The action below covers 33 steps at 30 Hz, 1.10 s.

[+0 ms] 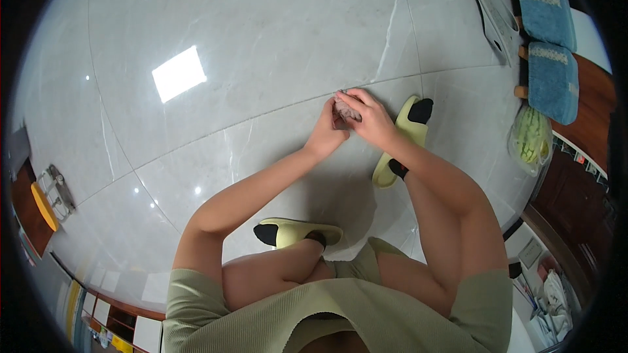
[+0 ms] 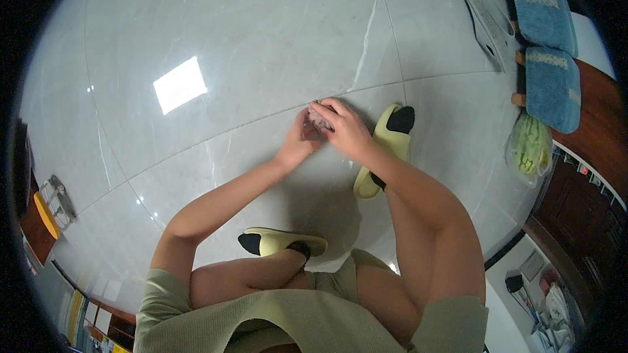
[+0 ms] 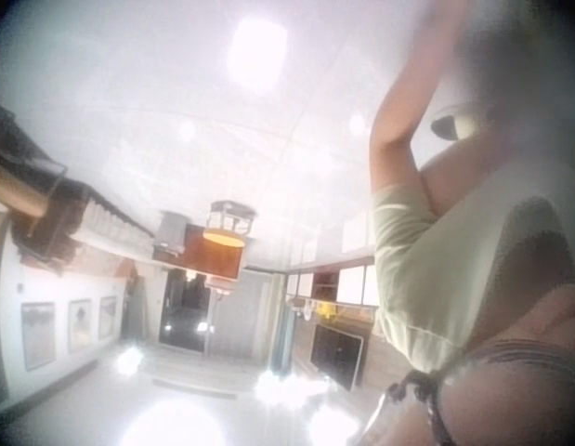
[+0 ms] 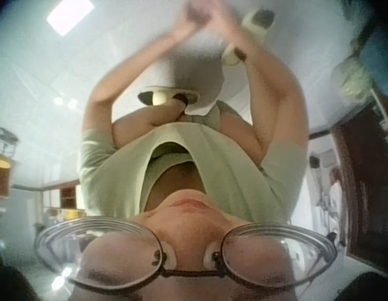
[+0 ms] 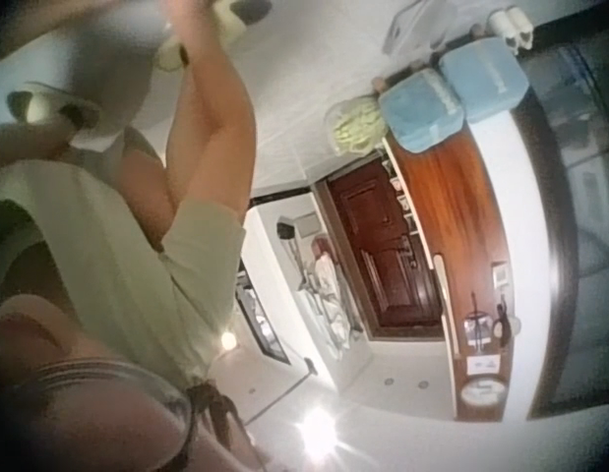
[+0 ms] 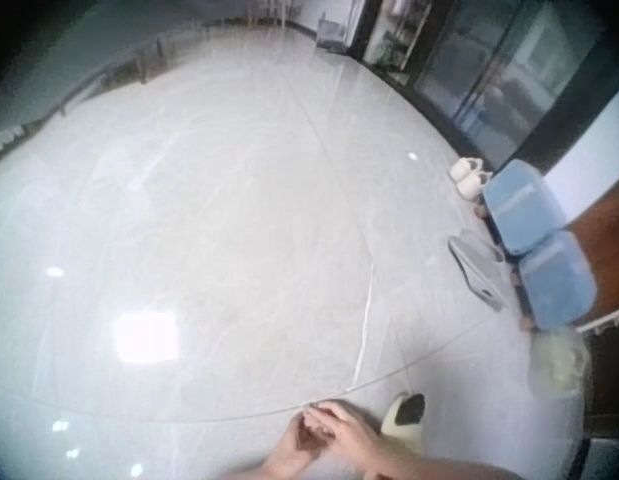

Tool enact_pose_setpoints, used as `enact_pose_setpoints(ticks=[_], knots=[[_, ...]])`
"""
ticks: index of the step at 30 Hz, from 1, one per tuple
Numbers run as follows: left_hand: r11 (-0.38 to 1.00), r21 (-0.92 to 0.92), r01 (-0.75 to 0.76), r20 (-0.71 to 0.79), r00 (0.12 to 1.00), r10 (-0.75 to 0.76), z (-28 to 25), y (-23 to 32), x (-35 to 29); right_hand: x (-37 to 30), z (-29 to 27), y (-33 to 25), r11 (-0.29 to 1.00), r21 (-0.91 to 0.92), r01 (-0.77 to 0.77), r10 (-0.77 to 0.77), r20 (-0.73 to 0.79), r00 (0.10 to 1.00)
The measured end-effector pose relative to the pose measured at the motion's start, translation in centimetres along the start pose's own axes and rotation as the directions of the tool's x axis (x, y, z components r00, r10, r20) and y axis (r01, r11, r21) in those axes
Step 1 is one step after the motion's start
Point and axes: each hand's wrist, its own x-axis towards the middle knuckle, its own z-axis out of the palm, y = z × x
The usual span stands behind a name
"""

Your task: The person washes a cloth in a basin of water and then wipes the tiled floor by hand with the wet cloth.

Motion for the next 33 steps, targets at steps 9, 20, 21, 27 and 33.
enact_pose_setpoints(ticks=[9, 20, 21, 27, 33], knots=[[0.860, 0.504, 0.081, 0.137, 0.976, -0.172, -3.6, 4.9, 2.5, 1.8, -0.8, 2.2, 0.994, -0.042, 0.105, -0.101, 0.093, 0.991], [0.263, 0.952, -0.158, 0.034, 0.905, 0.423, -4.0, 12.4, 13.1, 14.5, -4.2, 2.7, 0.884, -0.376, 0.278, -0.362, -0.175, 0.915], [0.229, 0.964, -0.136, 0.023, 0.898, 0.439, -3.8, 12.3, 13.1, 14.3, -3.7, 3.3, 0.866, -0.404, 0.293, -0.382, -0.161, 0.910], [-0.034, 0.970, -0.239, 0.238, 0.922, 0.307, -4.7, 9.1, 9.0, 9.5, -1.8, 3.8, 0.892, -0.304, 0.335, -0.360, -0.028, 0.932], [-0.021, 0.927, -0.374, 0.359, 0.872, 0.333, -4.1, 3.9, 3.9, 2.8, -1.0, 2.3, 0.905, -0.239, 0.353, -0.315, 0.182, 0.931]])
